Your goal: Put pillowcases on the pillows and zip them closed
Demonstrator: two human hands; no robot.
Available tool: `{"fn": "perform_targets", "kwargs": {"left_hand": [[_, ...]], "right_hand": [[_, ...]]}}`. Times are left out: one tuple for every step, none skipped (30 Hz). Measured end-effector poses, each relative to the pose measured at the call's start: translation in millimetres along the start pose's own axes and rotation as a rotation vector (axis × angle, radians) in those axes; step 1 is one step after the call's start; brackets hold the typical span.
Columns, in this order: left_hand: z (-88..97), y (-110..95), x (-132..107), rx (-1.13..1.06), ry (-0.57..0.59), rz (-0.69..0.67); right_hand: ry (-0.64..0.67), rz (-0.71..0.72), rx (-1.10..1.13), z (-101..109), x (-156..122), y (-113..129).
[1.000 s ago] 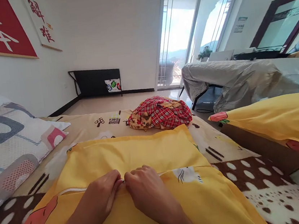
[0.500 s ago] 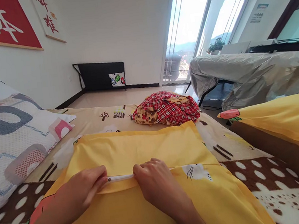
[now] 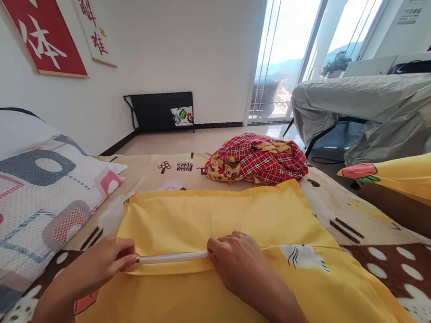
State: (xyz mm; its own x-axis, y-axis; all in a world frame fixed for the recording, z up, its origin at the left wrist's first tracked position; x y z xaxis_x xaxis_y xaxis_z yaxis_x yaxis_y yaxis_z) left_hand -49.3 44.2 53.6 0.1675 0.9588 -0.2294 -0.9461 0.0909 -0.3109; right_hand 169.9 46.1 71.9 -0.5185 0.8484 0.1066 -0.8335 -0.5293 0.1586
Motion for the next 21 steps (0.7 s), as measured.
{"fn": "perform_targets", "kwargs": {"left_hand": [[1.1,3,0,-0.003,-0.002,0.015],[1.8,5,-1,-0.003,-0.002,0.028],[2.2,8,-1,-0.001,0.002,0.037],[2.2,9,-1,0.004,0.008,0.041],[1.9,11,-1,0.009,0.015,0.044],[1.6,14,-1,0.015,0.019,0.051],[1.3,18,0,0.021,0.02,0.061],[1.2,22,0,0.025,0.016,0.072],[1.3,28,1,0.029,0.008,0.082],[1.1,33,1,0.033,0.001,0.091],[0.6,39,2,0.037,-0.004,0.097],[-0.5,44,3,0.04,-0.003,0.103],[-1.7,49,3,0.044,0.001,0.108],[-2.9,53,4,0.048,0.006,0.115],[-4.2,57,5,0.052,0.015,0.121],[-5.2,59,5,0.057,0.025,0.127],[-5.8,61,6,0.063,0.031,0.132],[-5.9,62,6,0.071,0.036,0.137],[-5.4,62,6,0.082,0.035,0.143],[-4.4,62,6,0.1,0.032,0.156],[-2.7,63,6,0.123,0.023,0.17]], "right_hand": [[-0.005,0.0,-0.001,0,0,0],[-0.009,0.0,-0.002,0,0,-1],[-0.012,0.001,-0.002,0,0,-1],[-0.014,0.002,-0.001,-1,0,-1],[-0.013,0.003,0.0,-1,0,-1],[-0.011,0.002,-0.002,-2,0,-2],[-0.006,0.0,-0.004,-2,0,-2],[-0.002,-0.003,-0.006,-3,0,-2],[0.001,-0.006,-0.008,-3,0,-3],[0.004,-0.009,-0.01,-3,0,-3],[0.005,-0.01,-0.009,-3,0,-3],[0.005,-0.01,-0.009,-3,0,-3],[0.005,-0.009,-0.008,-2,0,-3],[0.005,-0.008,-0.008,-2,0,-2],[0.005,-0.006,-0.007,-2,0,-2],[0.006,-0.006,-0.006,-3,-1,-2],[0.008,-0.007,-0.007,-3,-1,-2],[0.01,-0.009,-0.008,-3,-1,-2],[0.012,-0.012,-0.011,-4,-1,-2],[0.016,-0.016,-0.014,-4,0,-3],[0.02,-0.019,-0.017,-5,0,-3]]}}
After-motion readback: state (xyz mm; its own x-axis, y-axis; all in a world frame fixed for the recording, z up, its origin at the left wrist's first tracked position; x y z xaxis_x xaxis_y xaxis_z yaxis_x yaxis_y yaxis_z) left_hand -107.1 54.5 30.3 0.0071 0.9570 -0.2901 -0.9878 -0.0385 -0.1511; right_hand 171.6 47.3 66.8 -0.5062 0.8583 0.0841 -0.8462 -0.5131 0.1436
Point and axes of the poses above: each hand's wrist, its own x-axis towards the middle knuckle, its own z-axis out of the back of the hand, y = z × x, the point moved 10 cm from there along x, towards the middle knuckle, and after that the axes turned 1 degree about -z, right-handed, at the moved point
